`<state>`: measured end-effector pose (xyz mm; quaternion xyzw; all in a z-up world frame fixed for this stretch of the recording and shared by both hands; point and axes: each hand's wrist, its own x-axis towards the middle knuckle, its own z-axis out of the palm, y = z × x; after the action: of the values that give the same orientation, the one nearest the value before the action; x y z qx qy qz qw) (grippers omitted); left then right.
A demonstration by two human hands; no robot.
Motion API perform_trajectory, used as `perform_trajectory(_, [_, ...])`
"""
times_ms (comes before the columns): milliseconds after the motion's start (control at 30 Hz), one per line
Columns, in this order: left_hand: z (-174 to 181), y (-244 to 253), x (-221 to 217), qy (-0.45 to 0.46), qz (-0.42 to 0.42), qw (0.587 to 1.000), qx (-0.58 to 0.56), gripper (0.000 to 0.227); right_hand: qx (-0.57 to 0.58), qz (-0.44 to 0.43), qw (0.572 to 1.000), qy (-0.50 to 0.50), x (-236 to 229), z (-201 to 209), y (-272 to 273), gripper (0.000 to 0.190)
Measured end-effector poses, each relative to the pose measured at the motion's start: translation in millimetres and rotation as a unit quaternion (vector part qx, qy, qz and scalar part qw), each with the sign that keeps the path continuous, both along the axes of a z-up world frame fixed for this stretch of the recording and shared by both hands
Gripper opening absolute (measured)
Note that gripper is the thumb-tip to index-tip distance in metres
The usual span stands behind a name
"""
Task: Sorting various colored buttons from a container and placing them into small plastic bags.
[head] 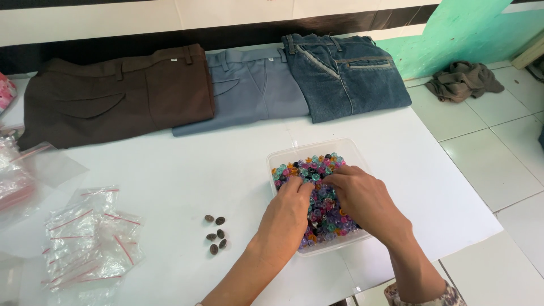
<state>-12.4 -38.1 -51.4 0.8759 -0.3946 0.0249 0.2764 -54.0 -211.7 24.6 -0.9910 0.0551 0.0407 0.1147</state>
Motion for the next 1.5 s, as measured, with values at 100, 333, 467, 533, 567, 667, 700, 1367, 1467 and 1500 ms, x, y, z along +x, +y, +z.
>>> perform_trajectory(100, [6, -10, 1, -0.032, 0.021, 0.998, 0.047, 0.043, -0.028, 0.038, 0.999, -0.023, 9, -21, -5, 0.030])
perform_trajectory(333, [60, -4, 4, 0.036, -0.017, 0.993, 0.110, 0.017, -0.095, 0.048, 0.993, 0.039, 9, 19, 19, 0.028])
perform_trajectory(467, [56, -6, 4, 0.029, -0.017, 0.992, 0.120, 0.016, -0.101, 0.040, 0.993, 0.051, 10, 10, 18, 0.026])
perform_trajectory(533, [57, -6, 3, 0.023, -0.013, 0.992, 0.123, 0.014, -0.103, 0.036, 0.993, 0.054, 9, 11, 19, 0.025])
perform_trajectory(567, [57, -5, 2, 0.021, -0.012, 0.992, 0.121, 0.012, -0.089, 0.030, 0.994, 0.046, 7, 14, 21, 0.024])
perform_trajectory(667, [55, -5, 1, 0.017, -0.008, 0.993, 0.116, 0.010, -0.057, 0.015, 0.998, 0.026, 5, 16, 22, 0.023])
perform_trajectory(700, [52, -5, 1, 0.016, -0.006, 0.994, 0.112, 0.009, -0.037, 0.005, 0.999, 0.014, 3, 15, 22, 0.023])
perform_trajectory(1367, [62, 70, -27, -0.006, -0.010, 0.950, -0.313, 0.001, 0.082, -0.092, 0.983, -0.138, -6, 17, 21, 0.019])
perform_trajectory(1467, [60, 75, -31, 0.032, -0.021, 0.953, -0.300, 0.002, 0.089, -0.110, 0.986, -0.088, -11, 39, 45, 0.021])
perform_trajectory(1500, [59, 74, -33, 0.042, -0.031, 0.955, -0.292, 0.003, 0.094, -0.117, 0.987, -0.056, -14, 48, 54, 0.022])
